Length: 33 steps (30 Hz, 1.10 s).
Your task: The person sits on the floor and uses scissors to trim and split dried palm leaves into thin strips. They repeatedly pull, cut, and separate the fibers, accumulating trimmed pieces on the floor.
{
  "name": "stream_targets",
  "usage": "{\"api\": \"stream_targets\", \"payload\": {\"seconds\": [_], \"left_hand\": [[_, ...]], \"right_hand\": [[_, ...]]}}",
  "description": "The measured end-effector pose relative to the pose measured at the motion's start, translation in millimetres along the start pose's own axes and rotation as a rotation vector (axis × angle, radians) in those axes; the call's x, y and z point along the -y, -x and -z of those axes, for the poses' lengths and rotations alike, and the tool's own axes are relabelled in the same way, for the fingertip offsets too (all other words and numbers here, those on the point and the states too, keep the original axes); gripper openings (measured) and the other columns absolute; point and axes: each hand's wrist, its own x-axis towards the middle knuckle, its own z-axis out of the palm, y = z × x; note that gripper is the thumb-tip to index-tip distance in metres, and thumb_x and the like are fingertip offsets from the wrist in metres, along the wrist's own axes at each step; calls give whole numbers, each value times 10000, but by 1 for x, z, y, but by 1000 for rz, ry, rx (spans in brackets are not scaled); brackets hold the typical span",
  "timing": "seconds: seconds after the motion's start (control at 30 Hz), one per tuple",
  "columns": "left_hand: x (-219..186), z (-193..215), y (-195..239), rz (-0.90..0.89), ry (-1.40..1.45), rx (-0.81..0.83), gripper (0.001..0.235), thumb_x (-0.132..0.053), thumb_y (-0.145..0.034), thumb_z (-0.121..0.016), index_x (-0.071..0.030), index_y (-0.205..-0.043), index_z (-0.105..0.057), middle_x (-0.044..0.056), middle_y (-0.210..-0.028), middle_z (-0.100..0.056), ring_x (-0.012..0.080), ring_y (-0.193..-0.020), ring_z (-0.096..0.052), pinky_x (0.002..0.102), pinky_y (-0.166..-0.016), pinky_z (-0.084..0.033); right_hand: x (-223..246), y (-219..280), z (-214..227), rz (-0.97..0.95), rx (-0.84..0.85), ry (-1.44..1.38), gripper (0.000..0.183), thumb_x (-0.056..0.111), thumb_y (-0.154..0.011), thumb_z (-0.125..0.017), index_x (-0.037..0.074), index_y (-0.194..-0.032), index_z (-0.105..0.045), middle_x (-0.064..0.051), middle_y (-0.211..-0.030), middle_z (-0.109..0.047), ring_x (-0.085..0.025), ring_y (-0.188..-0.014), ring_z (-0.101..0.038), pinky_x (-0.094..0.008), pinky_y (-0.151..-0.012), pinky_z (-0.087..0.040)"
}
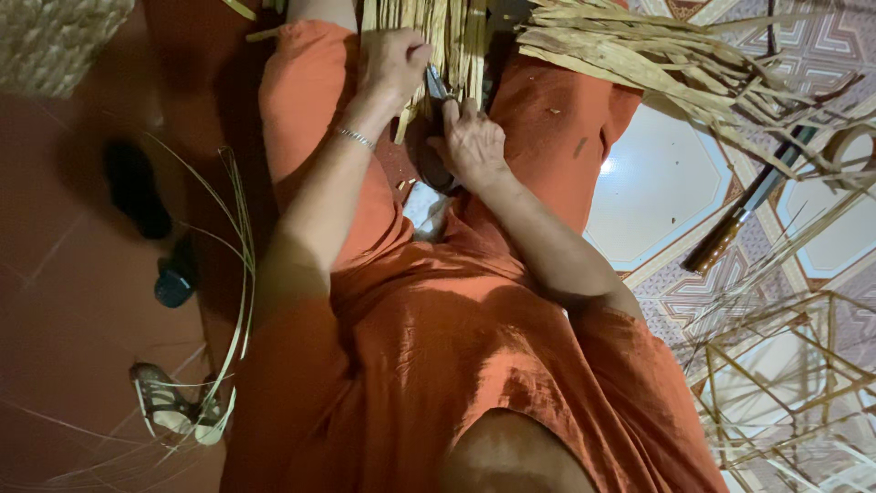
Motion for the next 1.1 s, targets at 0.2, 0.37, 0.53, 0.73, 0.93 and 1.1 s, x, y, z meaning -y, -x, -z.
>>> {"api": "stream_targets", "payload": {"seconds": [0.2,0.37,0.53,0.73,0.93,1.1], "left_hand": [[1,-19,-16,-89,-193,-82,244,-202,-801,-853,-13,-726,-717,213,-690,-687,328,-601,-663,453,-550,-515],[19,-29,-28,54,-4,-73,150,-137,-796,-772,-38,-721,-689,133,-701,-683,248,-640,-675,403,-602,-565],[25,-4,-26,174,346,68,167,-139,-952,-688,-110,-796,-637,10,-769,-605,172,-737,-619,360,-751,-619],[-16,45,-19,202,976,66,263,-302,-1050,-592,-95,-1213,-599,64,-852,-723,140,-735,-709,309,-655,-628],[-46,76,-4,153,1147,162,253,-256,-1123,-546,-57,-1271,-599,81,-909,-695,135,-706,-620,274,-596,-517],[-59,94,22,87,1123,244,197,-190,-1127,-549,-36,-1233,-611,90,-947,-705,124,-683,-593,270,-567,-504]], "right_hand": [[-9,3,-21,80,-90,-3,468,154,-771,-776,49,-1132,-498,-168,-1068,-561,-365,-964,-645,-458,-650,-571],[-10,18,-18,191,-108,-51,443,73,-733,-724,8,-1105,-493,-227,-1089,-538,-402,-940,-635,-440,-649,-560],[-5,23,-12,301,-162,37,366,94,-723,-724,38,-1022,-521,-291,-1149,-531,-369,-904,-629,-415,-681,-564],[-10,29,-17,375,-100,14,318,97,-820,-717,78,-1102,-572,-170,-1081,-544,-353,-977,-638,-413,-737,-570],[-13,19,-29,315,-23,85,354,104,-759,-722,75,-1084,-587,-198,-1159,-573,-370,-1037,-651,-411,-657,-579],[-16,12,18,226,9,-130,345,155,-839,-805,76,-1140,-656,-162,-1110,-615,-315,-901,-651,-437,-684,-579]]}}
